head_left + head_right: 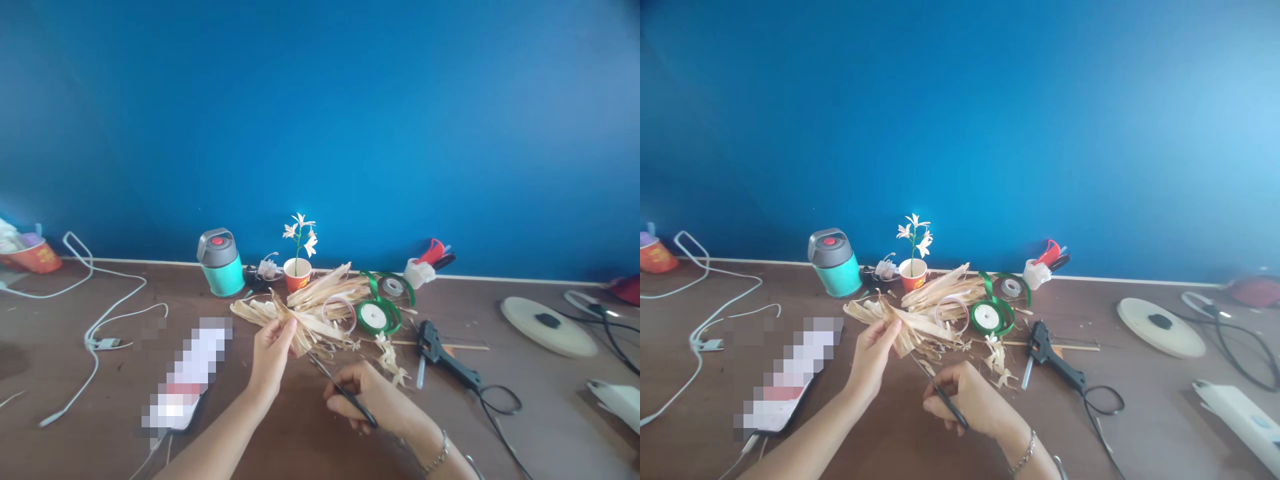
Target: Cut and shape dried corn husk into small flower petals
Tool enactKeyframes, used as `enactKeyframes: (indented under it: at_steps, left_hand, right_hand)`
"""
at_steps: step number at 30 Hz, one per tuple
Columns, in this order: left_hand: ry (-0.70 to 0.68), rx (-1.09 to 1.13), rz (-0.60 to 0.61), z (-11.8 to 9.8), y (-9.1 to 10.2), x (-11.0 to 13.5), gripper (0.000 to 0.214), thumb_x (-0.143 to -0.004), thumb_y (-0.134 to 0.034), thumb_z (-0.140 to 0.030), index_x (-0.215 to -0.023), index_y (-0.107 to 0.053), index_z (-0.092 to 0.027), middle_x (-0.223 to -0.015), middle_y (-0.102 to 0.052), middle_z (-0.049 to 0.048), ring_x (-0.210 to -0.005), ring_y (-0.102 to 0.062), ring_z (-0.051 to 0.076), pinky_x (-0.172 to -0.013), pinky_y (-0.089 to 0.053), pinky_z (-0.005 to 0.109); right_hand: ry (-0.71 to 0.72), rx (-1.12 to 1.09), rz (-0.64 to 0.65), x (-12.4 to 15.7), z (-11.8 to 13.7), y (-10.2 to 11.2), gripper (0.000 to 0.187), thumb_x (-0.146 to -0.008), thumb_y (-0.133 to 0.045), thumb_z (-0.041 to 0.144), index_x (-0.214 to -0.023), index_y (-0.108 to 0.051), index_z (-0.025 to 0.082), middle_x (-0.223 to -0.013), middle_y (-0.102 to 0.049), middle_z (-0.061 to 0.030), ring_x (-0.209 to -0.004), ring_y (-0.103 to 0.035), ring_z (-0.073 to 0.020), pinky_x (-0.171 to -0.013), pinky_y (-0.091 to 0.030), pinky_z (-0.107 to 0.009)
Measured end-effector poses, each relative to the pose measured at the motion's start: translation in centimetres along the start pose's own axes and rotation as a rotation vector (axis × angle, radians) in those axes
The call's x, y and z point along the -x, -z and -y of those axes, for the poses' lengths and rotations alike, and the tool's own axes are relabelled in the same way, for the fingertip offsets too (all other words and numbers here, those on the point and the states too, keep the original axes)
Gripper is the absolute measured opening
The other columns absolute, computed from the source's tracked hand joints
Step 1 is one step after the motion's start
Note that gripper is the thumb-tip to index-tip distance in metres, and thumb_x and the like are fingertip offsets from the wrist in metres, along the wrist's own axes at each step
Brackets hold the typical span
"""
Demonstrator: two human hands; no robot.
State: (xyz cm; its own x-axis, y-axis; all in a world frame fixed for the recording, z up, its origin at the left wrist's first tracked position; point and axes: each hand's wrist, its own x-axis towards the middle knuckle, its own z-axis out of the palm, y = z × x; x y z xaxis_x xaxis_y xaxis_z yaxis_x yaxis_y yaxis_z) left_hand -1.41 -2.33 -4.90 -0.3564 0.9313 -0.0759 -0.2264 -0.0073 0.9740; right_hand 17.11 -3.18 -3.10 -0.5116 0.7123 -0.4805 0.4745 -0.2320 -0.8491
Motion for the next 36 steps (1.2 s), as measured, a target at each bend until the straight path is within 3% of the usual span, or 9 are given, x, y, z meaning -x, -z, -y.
enactKeyframes:
  at_steps: [26, 36]
  left_hand:
    - [-0.023, -0.006, -0.022, 0.18, -0.03, 0.21, 0.037, -0.069, -0.070, -0.051, -0.063, -0.061, -0.015, -0.048, -0.053, -0.0038, -0.045, -0.045, 0.009, -0.044, -0.036, 0.019]
    - [-0.005, 0.068, 0.010, 0.21, 0.00, 0.07, 0.032, -0.068, -0.072, -0.046, -0.069, -0.064, -0.015, -0.052, -0.058, -0.0016, -0.049, -0.051, 0.012, -0.047, -0.043, 0.021]
  right_hand:
    - [0.060, 0.055, -0.061, -0.25, 0.00, 0.13, 0.011, -0.072, -0.063, 0.022, -0.072, -0.068, 0.013, -0.049, -0.050, 0.0044, -0.041, -0.037, -0.0050, -0.037, -0.026, -0.016]
    - [0.050, 0.079, -0.114, -0.36, 0.13, 0.18, 0.011, -0.070, -0.066, 0.024, -0.071, -0.068, 0.013, -0.047, -0.050, 0.0048, -0.041, -0.037, -0.0054, -0.037, -0.028, -0.016]
